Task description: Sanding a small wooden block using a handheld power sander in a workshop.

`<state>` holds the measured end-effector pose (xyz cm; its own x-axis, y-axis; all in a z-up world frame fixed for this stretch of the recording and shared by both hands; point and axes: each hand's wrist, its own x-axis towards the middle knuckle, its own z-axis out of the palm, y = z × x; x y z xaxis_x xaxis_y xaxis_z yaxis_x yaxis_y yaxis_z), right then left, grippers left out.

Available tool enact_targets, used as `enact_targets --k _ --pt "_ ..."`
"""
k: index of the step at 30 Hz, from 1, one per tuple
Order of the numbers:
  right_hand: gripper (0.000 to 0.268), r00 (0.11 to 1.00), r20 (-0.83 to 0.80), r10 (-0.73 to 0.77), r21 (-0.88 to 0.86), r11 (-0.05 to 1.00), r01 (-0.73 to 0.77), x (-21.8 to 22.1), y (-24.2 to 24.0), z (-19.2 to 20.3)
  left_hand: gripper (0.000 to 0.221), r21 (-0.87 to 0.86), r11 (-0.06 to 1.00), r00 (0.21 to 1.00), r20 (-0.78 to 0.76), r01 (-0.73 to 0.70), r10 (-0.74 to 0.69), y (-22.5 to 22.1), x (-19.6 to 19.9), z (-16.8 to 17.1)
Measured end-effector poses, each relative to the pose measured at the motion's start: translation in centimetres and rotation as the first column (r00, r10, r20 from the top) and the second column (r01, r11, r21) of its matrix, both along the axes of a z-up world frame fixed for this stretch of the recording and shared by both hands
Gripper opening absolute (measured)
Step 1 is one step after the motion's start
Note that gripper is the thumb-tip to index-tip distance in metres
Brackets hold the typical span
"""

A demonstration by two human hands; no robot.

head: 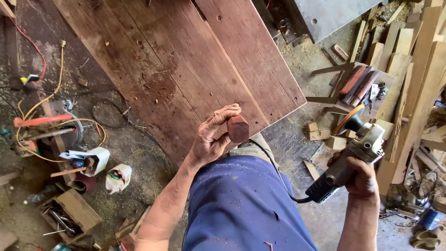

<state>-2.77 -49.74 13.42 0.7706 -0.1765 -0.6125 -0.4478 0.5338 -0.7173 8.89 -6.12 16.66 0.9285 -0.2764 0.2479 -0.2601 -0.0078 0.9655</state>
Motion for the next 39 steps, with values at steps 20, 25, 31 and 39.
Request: enact_targets --k 20,25,31,39 --pt "0.054 0.993 0.004 0.117 -0.071 0.991 -0.116 0.4 2.4 -0.3 0.048 -0.053 0.978 0.978 0.036 -0.204 0.206 -0.1 -2.1 -3.7" --pt "0.056 0.987 0.006 0.158 -0.081 0.984 -0.157 1.0 2.6 -0.2 0.042 0.074 0.964 0.955 0.18 -0.254 0.237 0.1 -1.7 -3.4" --pt "0.054 0.986 -0.021 0.164 -0.103 0.981 -0.166 1.1 2.6 -0.3 0.043 0.36 0.841 0.854 0.478 -0.404 0.206 1.2 -0.9 -12.6" --pt "0.042 0.981 -0.054 0.185 -0.145 0.971 -0.192 1.2 2.5 0.1 0.03 0.696 0.601 0.819 0.561 -0.392 -0.116 5.6 -0.3 -13.6"
